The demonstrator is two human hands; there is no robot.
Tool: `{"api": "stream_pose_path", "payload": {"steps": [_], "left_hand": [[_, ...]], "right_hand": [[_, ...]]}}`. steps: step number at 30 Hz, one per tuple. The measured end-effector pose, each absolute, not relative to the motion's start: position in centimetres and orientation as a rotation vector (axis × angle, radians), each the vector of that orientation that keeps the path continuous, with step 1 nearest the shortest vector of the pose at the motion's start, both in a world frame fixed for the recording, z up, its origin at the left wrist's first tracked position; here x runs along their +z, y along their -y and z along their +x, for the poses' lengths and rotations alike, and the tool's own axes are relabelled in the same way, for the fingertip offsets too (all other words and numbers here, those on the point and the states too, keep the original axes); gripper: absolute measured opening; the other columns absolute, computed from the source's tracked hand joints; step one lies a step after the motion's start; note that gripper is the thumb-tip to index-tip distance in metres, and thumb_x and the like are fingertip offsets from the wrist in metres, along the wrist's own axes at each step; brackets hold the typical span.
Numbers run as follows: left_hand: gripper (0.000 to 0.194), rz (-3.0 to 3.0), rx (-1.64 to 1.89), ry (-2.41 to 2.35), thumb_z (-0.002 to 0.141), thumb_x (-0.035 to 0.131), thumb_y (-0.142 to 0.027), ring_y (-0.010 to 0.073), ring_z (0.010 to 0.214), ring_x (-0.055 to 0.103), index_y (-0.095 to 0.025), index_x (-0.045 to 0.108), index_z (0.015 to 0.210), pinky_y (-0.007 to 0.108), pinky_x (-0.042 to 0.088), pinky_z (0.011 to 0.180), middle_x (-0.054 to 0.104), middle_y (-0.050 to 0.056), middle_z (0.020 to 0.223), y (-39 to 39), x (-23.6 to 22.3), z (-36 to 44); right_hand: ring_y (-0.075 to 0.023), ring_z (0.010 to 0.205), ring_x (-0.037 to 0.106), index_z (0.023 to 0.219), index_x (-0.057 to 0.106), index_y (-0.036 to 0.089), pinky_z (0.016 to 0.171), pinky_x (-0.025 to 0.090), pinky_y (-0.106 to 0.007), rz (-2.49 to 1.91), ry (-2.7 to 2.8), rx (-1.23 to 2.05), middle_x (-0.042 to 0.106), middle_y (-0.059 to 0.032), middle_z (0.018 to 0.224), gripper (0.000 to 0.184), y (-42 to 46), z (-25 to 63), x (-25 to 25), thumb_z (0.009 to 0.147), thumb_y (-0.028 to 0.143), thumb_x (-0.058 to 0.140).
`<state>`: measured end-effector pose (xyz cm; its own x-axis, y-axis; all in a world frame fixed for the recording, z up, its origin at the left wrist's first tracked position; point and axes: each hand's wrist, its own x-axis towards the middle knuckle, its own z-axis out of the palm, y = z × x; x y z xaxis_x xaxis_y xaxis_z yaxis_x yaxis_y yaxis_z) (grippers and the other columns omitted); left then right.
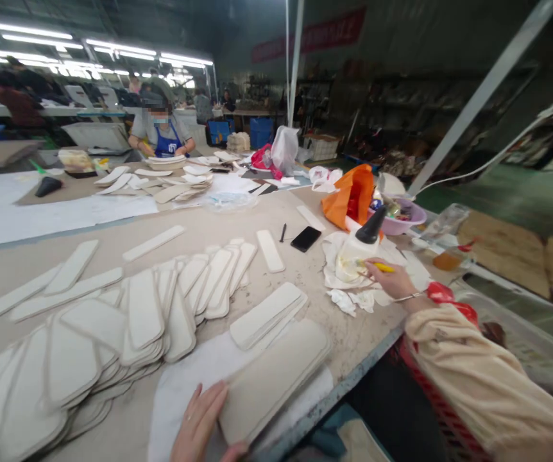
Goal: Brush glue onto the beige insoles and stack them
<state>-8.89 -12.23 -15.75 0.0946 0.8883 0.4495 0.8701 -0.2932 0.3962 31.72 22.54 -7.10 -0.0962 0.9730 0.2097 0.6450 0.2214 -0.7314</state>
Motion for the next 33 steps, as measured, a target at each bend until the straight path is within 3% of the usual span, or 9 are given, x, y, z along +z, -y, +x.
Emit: {"api": "stream_pose_path", "payload": {"steps": [5, 11, 14, 20, 33], "left_hand": [[0.084, 2.141, 0.946, -1.853, 0.077, 0.068, -0.045, 0.0297, 0.129, 0.047, -0.018, 0.025, 0.145, 0.053, 0.031, 0.114, 0.055, 0.016, 0.133, 12.5, -13.2, -7.8], [0.09, 2.039, 1.059, -1.835, 0.073, 0.07, -0.05, 0.0311, 0.131, 0.045, -0.017, 0.025, 0.144, 0.055, 0.034, 0.111, 0.056, 0.018, 0.131, 12.5, -13.6, -7.2], [0.09, 2.041, 1.1, -1.838, 0.073, 0.072, -0.047, 0.0307, 0.13, 0.046, -0.017, 0.024, 0.144, 0.055, 0.034, 0.111, 0.058, 0.017, 0.129, 12.5, -13.6, -7.0], [0.089, 2.048, 1.116, -1.856, 0.073, 0.073, -0.041, 0.0305, 0.129, 0.047, -0.017, 0.026, 0.143, 0.056, 0.035, 0.111, 0.059, 0.017, 0.127, 12.5, -13.5, -6.9], [0.094, 2.072, 1.162, -1.869, 0.072, 0.074, -0.04, 0.0298, 0.126, 0.05, -0.018, 0.021, 0.146, 0.057, 0.036, 0.109, 0.061, 0.015, 0.124, 12.5, -13.5, -6.9]], "right_hand": [[-0.0159, 0.06, 0.048, 0.106, 0.062, 0.024, 0.06, 0.039, -0.035, -1.461, 1.682, 0.591, 0.063, -0.0085, 0.08, 0.038, -19.3, 31.8, -5.7, 0.088, 0.056, 0.049], [-0.0171, 0.052, 0.045, 0.089, 0.065, 0.029, 0.047, 0.029, -0.033, -1.161, 1.261, 0.999, 0.055, -0.0051, 0.064, 0.021, -9.6, 27.1, -4.6, 0.088, 0.046, 0.053], [-0.0141, 0.047, 0.044, 0.091, 0.065, 0.024, 0.041, 0.03, -0.027, -1.09, 1.19, 1.3, 0.054, -0.0022, 0.056, 0.021, -4.6, 23.9, -5.5, 0.087, 0.043, 0.057], [-0.0085, 0.044, 0.047, 0.099, 0.059, 0.018, 0.04, 0.036, -0.02, -1.032, 1.394, 1.737, 0.058, 0.0013, 0.058, 0.032, 1.3, 17.8, -7.3, 0.09, 0.049, 0.053], [-0.0068, 0.042, 0.048, 0.094, 0.059, 0.017, 0.042, 0.036, -0.018, -1.014, 1.672, 1.848, 0.059, 0.0029, 0.057, 0.034, 2.3, 13.0, -7.9, 0.091, 0.049, 0.049]]}}
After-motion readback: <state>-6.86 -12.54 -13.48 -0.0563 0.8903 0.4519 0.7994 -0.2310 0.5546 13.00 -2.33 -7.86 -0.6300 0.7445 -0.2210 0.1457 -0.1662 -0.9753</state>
